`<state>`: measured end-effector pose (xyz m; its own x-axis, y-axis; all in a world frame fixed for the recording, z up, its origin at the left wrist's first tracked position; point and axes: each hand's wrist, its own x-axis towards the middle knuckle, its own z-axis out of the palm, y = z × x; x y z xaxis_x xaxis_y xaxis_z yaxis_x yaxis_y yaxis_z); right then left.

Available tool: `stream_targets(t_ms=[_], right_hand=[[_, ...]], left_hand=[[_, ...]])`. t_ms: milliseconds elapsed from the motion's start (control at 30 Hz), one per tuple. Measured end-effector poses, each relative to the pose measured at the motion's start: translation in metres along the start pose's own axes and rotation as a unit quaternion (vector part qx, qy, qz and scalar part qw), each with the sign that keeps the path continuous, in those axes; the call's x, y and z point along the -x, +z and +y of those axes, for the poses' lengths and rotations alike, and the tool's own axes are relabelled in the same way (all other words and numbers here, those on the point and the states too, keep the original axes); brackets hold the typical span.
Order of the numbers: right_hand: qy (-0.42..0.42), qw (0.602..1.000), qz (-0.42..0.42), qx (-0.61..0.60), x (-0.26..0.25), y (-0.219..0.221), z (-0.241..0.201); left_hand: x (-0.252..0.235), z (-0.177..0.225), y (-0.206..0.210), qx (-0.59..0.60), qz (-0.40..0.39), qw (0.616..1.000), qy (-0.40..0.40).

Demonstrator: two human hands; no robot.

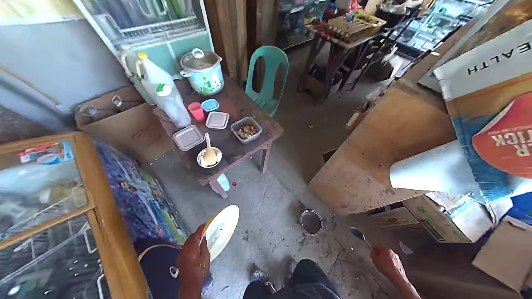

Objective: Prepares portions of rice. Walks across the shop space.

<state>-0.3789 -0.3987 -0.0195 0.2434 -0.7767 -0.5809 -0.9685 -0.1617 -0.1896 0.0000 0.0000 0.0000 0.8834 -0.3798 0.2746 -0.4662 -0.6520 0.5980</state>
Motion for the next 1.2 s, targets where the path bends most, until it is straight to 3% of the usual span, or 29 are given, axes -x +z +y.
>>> stream_targets(t_ms=[100,233,433,600,733,933,1200], right_hand=[[-0.011,0.997,-0.011,-0.08,-0.02,0.005,-0.009],[-0.049,0.98,0.007,-0.195,-0.036,-0.001,-0.058],[-0.207,0.945,-0.019,-0.253,-0.077,-0.039,-0.16],[-0.313,0.926,-0.042,-0.207,-0.134,-0.085,-0.235],[-0.345,0.918,-0.042,-0.191,-0.18,-0.121,-0.297],[-0.372,0.915,-0.036,-0.151,-0.246,-0.169,-0.397],[-0.382,0.919,-0.099,0.014,-0.338,-0.231,-0.527]], left_hand=[[-0.033,0.04,0.034,0.097,-0.054,0.991,-0.071],[-0.059,0.087,0.103,0.21,-0.161,0.944,-0.199],[-0.109,0.149,0.198,0.279,-0.23,0.91,-0.204],[-0.179,0.207,0.244,0.305,-0.193,0.912,-0.193],[-0.234,0.237,0.27,0.361,-0.142,0.903,-0.186],[-0.338,0.247,0.316,0.39,-0.082,0.898,-0.185],[-0.496,0.245,0.387,0.408,-0.084,0.882,-0.218]])
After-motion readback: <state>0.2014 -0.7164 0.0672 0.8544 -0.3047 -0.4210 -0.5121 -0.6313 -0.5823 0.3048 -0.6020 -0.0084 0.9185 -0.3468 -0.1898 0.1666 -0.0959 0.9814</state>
